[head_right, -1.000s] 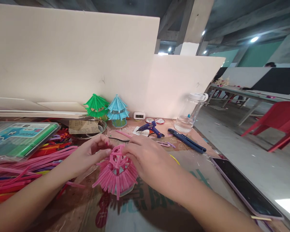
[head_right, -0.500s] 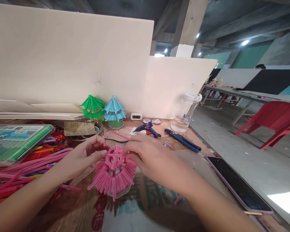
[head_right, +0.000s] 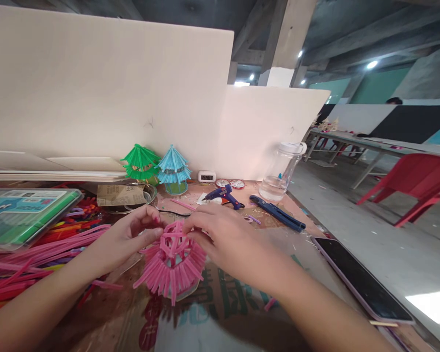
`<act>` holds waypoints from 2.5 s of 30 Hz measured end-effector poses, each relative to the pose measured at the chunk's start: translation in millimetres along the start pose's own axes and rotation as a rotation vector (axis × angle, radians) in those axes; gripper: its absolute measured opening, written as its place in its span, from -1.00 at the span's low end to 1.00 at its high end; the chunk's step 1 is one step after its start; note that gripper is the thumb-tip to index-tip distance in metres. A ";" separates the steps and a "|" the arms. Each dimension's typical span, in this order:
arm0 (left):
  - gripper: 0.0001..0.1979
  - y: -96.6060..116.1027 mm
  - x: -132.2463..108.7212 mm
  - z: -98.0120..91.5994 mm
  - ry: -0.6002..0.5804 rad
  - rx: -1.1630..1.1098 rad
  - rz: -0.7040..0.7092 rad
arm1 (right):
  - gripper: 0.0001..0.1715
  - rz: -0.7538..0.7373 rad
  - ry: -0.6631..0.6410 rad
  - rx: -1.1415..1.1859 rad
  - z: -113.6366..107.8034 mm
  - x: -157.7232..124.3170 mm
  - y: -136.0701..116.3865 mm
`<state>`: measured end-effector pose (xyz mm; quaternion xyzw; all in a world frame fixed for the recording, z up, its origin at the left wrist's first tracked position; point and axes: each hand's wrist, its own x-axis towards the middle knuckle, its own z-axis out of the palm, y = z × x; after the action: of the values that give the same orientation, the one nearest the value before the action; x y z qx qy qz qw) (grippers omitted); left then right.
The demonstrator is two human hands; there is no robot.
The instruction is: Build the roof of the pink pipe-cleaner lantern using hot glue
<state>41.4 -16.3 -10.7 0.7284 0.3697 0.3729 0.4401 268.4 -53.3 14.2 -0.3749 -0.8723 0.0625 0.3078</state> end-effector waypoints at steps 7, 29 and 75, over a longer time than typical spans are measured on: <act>-0.82 0.5 0.5 1.2 0.028 0.022 -0.026 | -0.86 0.028 0.004 -0.053 0.5 2.5 -2.8; -0.75 -1.1 1.1 -17.5 -0.101 0.151 0.078 | -0.92 0.056 -0.048 -0.103 1.5 2.3 -4.3; -0.58 18.4 0.9 -38.8 0.243 0.552 0.074 | -0.65 0.232 -0.215 0.150 -21.1 8.0 23.9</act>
<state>11.9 -7.6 19.4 0.7834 0.4804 0.3586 0.1640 291.2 -33.3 26.9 -0.4401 -0.8439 0.2025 0.2306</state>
